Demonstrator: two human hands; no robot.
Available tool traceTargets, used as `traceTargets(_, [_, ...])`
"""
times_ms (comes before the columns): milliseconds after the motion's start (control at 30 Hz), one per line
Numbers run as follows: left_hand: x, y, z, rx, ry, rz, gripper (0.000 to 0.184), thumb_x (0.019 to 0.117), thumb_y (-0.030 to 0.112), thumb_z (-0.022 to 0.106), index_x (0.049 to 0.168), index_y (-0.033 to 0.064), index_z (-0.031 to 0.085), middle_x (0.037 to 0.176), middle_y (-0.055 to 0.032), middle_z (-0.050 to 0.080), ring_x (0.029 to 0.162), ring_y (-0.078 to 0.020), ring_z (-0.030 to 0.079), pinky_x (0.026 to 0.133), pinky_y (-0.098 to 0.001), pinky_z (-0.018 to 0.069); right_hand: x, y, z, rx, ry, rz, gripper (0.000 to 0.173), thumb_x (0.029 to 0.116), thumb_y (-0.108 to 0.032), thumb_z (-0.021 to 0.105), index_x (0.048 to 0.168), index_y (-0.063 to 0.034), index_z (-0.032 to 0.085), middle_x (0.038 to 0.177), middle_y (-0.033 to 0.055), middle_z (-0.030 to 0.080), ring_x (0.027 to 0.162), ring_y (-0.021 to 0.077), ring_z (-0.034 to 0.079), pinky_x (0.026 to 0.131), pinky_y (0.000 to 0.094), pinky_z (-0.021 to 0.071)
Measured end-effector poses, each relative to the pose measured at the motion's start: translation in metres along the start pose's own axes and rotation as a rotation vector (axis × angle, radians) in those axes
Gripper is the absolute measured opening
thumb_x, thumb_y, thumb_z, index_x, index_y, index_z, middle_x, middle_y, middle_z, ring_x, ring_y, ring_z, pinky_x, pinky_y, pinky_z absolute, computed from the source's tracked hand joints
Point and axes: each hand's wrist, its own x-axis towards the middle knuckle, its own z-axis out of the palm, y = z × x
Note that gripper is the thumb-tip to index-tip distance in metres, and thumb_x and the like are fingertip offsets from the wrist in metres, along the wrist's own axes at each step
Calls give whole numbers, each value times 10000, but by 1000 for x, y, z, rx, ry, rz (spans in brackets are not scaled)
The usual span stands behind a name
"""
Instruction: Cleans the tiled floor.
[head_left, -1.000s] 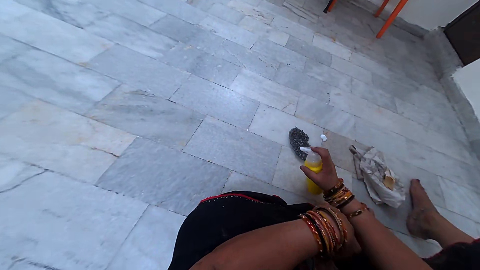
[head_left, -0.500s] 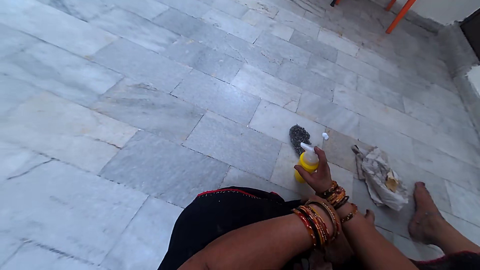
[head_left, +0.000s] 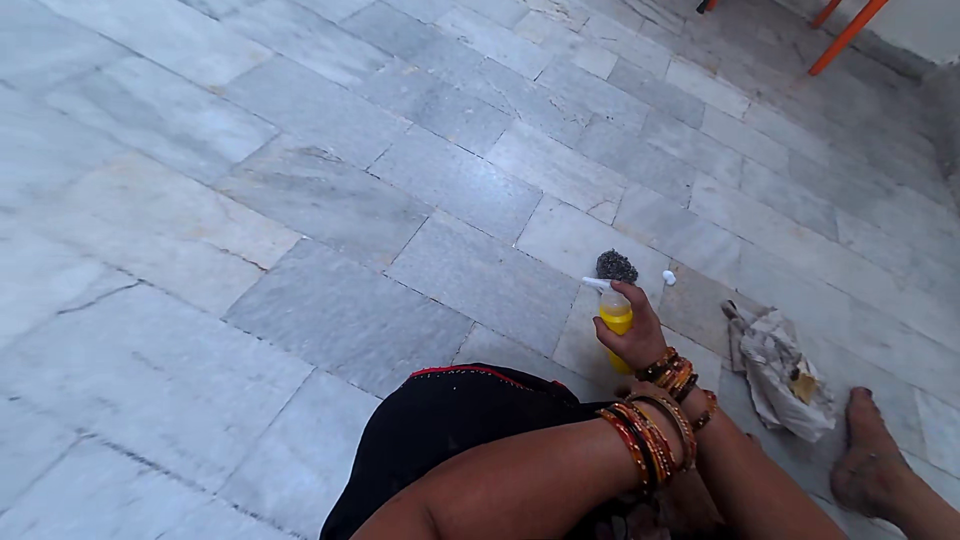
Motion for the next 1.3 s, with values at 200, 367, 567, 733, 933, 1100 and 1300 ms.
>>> traceTargets(200, [-11, 5, -5, 17, 3, 8, 311, 1050, 25, 487, 1295, -147, 573, 1324, -311, 614, 1258, -432, 606, 1014, -568, 494, -1, -4, -2, -74, -48, 85, 664, 749, -120, 800, 1344, 24, 545, 1234, 241, 648, 923, 299, 715, 779, 451, 602])
traceTargets(367, [24, -8, 12, 89, 116, 120, 298, 1041, 14, 503, 1267, -160, 591, 1298, -319, 626, 1239, -456, 606, 996, -594, 497, 19, -5, -14, -87, -271, 226, 775, 811, -188, 809, 1491, -41, 465, 1345, 230, 603, 1048, 339, 691, 869, 526, 581])
traceTargets(567, [-17, -3, -21, 253, -50, 162, 408, 1038, 135, 606, 1365, -102, 552, 1424, -326, 549, 1331, -488, 536, 1033, -639, 461, 96, -25, -11, -212, -420, 351, 758, 827, -155, 810, 1502, -92, 470, 1279, 252, 623, 1004, 393, 692, 846, 572, 566])
traceTargets(733, [44, -35, 20, 263, 276, 502, 531, 894, 318, 784, 1189, -90, 616, 1142, -333, 655, 1028, -538, 658, 744, -692, 535, 155, -33, 18, -284, -524, 364, 699, 842, -154, 792, 1463, -69, 483, 1319, 256, 593, 1040, 405, 686, 868, 568, 567])
traceTargets(933, [-5, -17, -13, 241, 64, 322, 460, 982, 147, 690, 1354, -96, 569, 1385, -306, 583, 1262, -482, 582, 955, -626, 507, 194, -31, 34, -251, -513, 389, 746, 874, -211, 802, 1506, -93, 424, 1323, 287, 578, 1055, 439, 672, 873, 599, 547])
traceTargets(1100, [7, -12, -9, 258, 24, 302, 427, 968, 152, 706, 1308, -79, 594, 1303, -303, 620, 1178, -481, 624, 871, -623, 530, 234, -25, 31, -355, -578, 450, 821, 874, -194, 802, 1567, -162, 363, 1353, 312, 559, 1124, 484, 640, 902, 638, 521])
traceTargets(1300, [-42, -20, -23, 191, 30, 311, 441, 1066, 96, 548, 1458, -97, 492, 1496, -295, 519, 1409, -447, 485, 1123, -593, 405, 256, -20, 23, -435, -536, 454, 737, 858, -162, 806, 1490, -114, 431, 1339, 311, 558, 1093, 490, 652, 875, 641, 533])
